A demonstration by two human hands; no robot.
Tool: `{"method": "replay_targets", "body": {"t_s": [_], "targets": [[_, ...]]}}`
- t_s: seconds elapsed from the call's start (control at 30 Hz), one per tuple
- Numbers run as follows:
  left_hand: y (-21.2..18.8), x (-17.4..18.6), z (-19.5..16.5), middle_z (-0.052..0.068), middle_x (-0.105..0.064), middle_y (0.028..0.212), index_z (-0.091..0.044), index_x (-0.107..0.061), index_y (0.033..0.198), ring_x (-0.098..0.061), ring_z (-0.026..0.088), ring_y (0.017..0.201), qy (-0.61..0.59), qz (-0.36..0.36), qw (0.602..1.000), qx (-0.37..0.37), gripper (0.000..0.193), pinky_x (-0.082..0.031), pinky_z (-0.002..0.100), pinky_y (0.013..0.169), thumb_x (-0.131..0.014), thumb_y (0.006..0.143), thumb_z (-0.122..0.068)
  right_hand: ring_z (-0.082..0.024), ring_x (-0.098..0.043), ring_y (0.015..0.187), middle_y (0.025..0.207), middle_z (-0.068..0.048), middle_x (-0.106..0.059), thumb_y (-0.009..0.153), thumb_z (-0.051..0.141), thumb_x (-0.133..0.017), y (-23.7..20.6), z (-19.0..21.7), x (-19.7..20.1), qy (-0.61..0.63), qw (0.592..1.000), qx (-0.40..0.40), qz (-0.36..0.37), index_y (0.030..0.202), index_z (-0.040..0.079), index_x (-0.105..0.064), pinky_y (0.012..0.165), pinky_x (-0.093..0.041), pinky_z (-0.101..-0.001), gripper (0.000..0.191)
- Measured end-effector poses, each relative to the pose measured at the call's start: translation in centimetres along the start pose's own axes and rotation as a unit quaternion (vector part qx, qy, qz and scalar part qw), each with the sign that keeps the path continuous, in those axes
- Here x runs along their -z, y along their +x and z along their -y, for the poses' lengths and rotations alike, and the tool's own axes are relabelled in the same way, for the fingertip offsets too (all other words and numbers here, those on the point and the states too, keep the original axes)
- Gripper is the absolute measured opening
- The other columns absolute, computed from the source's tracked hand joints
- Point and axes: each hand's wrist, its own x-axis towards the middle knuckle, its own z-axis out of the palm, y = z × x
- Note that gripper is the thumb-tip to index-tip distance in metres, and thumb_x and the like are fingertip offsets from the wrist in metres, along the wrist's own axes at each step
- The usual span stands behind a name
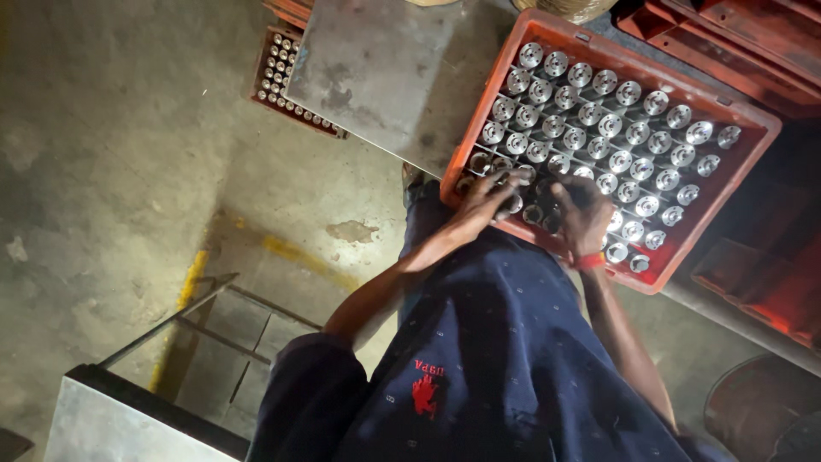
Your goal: The person repeatedly picks small cylindrical metal parts from an orange crate, wipes each with a brush, and places them back into the crate. The person occasionally dips the brush into a bucket of liquid before continuing the wiping cycle.
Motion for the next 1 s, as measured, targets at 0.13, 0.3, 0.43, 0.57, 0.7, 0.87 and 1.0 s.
{"method": "replay_targets", "body": {"t_s": [0.13,0.3,0.43,0.57,0.7,0.87,1.0], "targets": [[1.0,-1.0,2.3,-0.001,-0.059,0.080,-0.011,-0.053,0.134,-0.052,0.005,0.056,0.055,0.017,0.998,0.038,0.040,-0.033,0.021,0.042,-0.061,0.099,-0.031,-0.010,-0.068,0.086,0.097,-0.005,-0.075,0.103,0.026,-0.071,-2.6,-0.8,-1.0,0.228,0.960,-0.051,0.154,0.121,0.004,-0.074,0.077,-0.054,-0.0249,0.028],[1.9,0.3,3.9,0.015,-0.059,0.091,0.003,-0.058,0.127,-0.053,0.018,0.069,-0.026,-0.041,0.998,0.050,0.038,-0.042,0.030,0.059,-0.061,0.106,-0.028,-0.012,-0.068,0.086,0.100,-0.007,-0.075,0.096,0.013,-0.078,-3.1,-1.9,1.3,0.136,0.989,-0.061,-0.024,0.115,0.004,-0.074,0.075,-0.054,-0.0255,0.022],[1.1,1.1,2.0,0.018,-0.061,0.138,-0.002,-0.053,0.144,-0.062,0.028,0.126,-0.211,0.039,0.976,0.048,0.059,-0.047,0.044,0.110,-0.045,0.107,-0.047,-0.023,-0.073,0.088,0.102,-0.014,-0.076,0.097,0.009,-0.079,-2.7,-2.2,3.3,-0.090,0.987,0.112,-0.078,0.108,0.004,-0.075,0.079,-0.057,-0.0331,0.013],[0.1,-0.3,-0.6,0.016,-0.048,0.159,-0.006,-0.040,0.158,-0.044,0.028,0.149,-0.265,0.081,0.960,0.043,0.080,-0.030,0.046,0.126,-0.027,0.106,-0.065,-0.031,-0.070,0.078,0.089,-0.015,-0.075,0.092,0.018,-0.083,-0.5,-2.4,2.7,-0.226,0.957,0.171,-0.059,0.097,0.007,-0.078,0.075,-0.053,-0.0458,0.013],[0.2,-1.2,-1.3,0.019,-0.046,0.160,-0.003,-0.036,0.160,-0.041,0.030,0.151,-0.270,0.090,0.958,0.038,0.088,-0.027,0.045,0.127,-0.024,0.105,-0.071,-0.033,-0.069,0.075,0.089,-0.019,-0.073,0.091,0.023,-0.084,1.0,-1.7,2.8,-0.211,0.972,0.090,-0.057,0.098,0.006,-0.080,0.071,-0.053,-0.0450,0.018],[1.9,-1.0,2.1,0.017,-0.045,0.160,-0.003,-0.025,0.163,-0.042,0.029,0.150,-0.251,0.058,0.964,0.070,0.097,-0.026,0.044,0.127,-0.026,0.099,-0.077,-0.027,-0.071,0.088,0.101,-0.014,-0.075,0.098,0.019,-0.078,-1.6,1.8,3.4,-0.041,0.996,0.056,-0.047,0.112,0.003,-0.076,0.082,-0.055,-0.0387,0.022],[3.0,-1.6,5.5,0.027,-0.050,0.142,0.002,-0.025,0.170,-0.049,0.038,0.126,-0.381,0.196,0.894,0.130,0.100,-0.023,0.056,0.127,-0.023,0.112,-0.080,-0.024,-0.069,0.097,0.108,-0.013,-0.076,0.092,0.011,-0.079,-3.4,4.0,2.5,-0.032,0.984,0.168,0.040,0.116,0.002,-0.075,0.087,-0.054,-0.0364,0.026]]}}
